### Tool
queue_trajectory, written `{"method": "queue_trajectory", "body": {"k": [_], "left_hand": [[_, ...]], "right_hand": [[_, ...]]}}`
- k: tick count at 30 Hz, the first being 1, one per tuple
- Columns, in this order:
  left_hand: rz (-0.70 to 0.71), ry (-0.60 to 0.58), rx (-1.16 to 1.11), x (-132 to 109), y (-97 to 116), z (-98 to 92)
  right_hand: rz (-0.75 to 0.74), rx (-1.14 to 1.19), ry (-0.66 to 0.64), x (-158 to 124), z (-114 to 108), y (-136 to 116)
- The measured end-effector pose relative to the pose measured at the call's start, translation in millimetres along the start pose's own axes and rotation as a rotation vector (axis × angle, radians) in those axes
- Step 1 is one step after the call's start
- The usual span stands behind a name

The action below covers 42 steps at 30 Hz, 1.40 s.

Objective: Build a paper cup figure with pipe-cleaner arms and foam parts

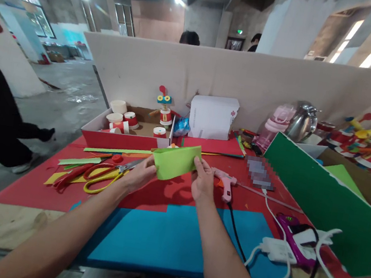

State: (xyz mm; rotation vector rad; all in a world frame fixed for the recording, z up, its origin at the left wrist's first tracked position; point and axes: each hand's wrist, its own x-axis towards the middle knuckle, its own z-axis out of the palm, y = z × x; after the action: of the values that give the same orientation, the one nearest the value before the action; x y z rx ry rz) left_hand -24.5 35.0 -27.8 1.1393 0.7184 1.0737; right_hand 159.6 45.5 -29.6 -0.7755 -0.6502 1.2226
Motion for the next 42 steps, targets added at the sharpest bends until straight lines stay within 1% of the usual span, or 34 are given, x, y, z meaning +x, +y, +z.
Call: {"method": "queue_trajectory", "body": {"k": [2, 7, 11, 13, 16, 19, 21, 25, 27, 28, 29, 31, 33, 34, 35, 36, 38, 40, 42], "left_hand": [[0.028, 0.023, -0.009, -1.3, 0.1, 1.0], [0.053, 0.147, -0.029, -0.1, -0.9, 2.9], [0.014, 0.335, -0.015, 5.1, -4.5, 1.6], [0.033, 0.384, -0.013, 7.4, -3.9, -2.5], [0.094, 0.374, 0.006, 8.8, 0.6, -10.6], [0.113, 0.382, 0.042, 7.9, 6.3, -16.2], [0.120, 0.394, 0.069, 6.9, 9.0, -17.8], [0.130, 0.401, 0.082, 6.0, 12.0, -18.8], [0.151, 0.390, 0.029, 6.1, 13.2, -19.6], [0.172, 0.366, -0.016, 6.2, 13.8, -20.1], [0.195, 0.319, -0.065, 6.1, 14.1, -20.7], [0.227, 0.161, -0.117, 5.4, 13.3, -21.3], [0.219, -0.004, -0.043, 4.3, 8.8, -19.9], [0.200, -0.060, 0.035, 3.8, 4.9, -18.0], [0.180, -0.091, 0.123, 3.4, 0.0, -15.2], [0.164, -0.094, 0.201, 3.3, -5.6, -11.4], [0.153, -0.035, 0.279, 3.7, -16.8, -2.0], [0.158, 0.085, 0.243, 4.6, -24.9, 7.0], [0.147, 0.236, 0.163, 5.7, -27.7, 12.2]], "right_hand": [[-0.012, -0.039, 0.001, -2.8, 3.7, 5.6], [-0.046, -0.081, -0.003, -7.7, 7.6, 14.2], [-0.042, -0.082, -0.030, -9.1, 7.5, 15.3], [-0.043, -0.085, -0.028, -8.6, 6.4, 14.6], [-0.036, -0.119, -0.048, -7.2, 3.9, 11.9], [-0.047, -0.210, -0.080, -6.4, 1.4, 7.4], [-0.048, -0.282, -0.079, -6.4, 0.0, 4.4], [0.022, -0.340, -0.067, -5.6, -2.6, 2.0], [0.058, -0.319, -0.063, -4.1, -4.0, 2.9], [0.072, -0.306, -0.059, -3.0, -4.6, 3.6], [0.085, -0.282, -0.050, -2.0, -5.0, 4.3], [0.119, -0.182, -0.018, -0.8, -4.8, 6.0], [0.158, -0.049, 0.007, -2.1, -2.3, 8.2], [0.175, 0.006, 0.010, -4.0, -0.1, 9.8], [0.188, 0.040, 0.006, -6.6, 2.8, 11.7], [0.195, 0.048, -0.012, -9.9, 6.0, 13.9], [0.205, 0.035, -0.062, -17.1, 13.0, 18.8], [0.220, 0.011, -0.120, -23.4, 18.7, 23.3], [0.241, -0.023, -0.146, -26.8, 21.8, 26.2]]}}
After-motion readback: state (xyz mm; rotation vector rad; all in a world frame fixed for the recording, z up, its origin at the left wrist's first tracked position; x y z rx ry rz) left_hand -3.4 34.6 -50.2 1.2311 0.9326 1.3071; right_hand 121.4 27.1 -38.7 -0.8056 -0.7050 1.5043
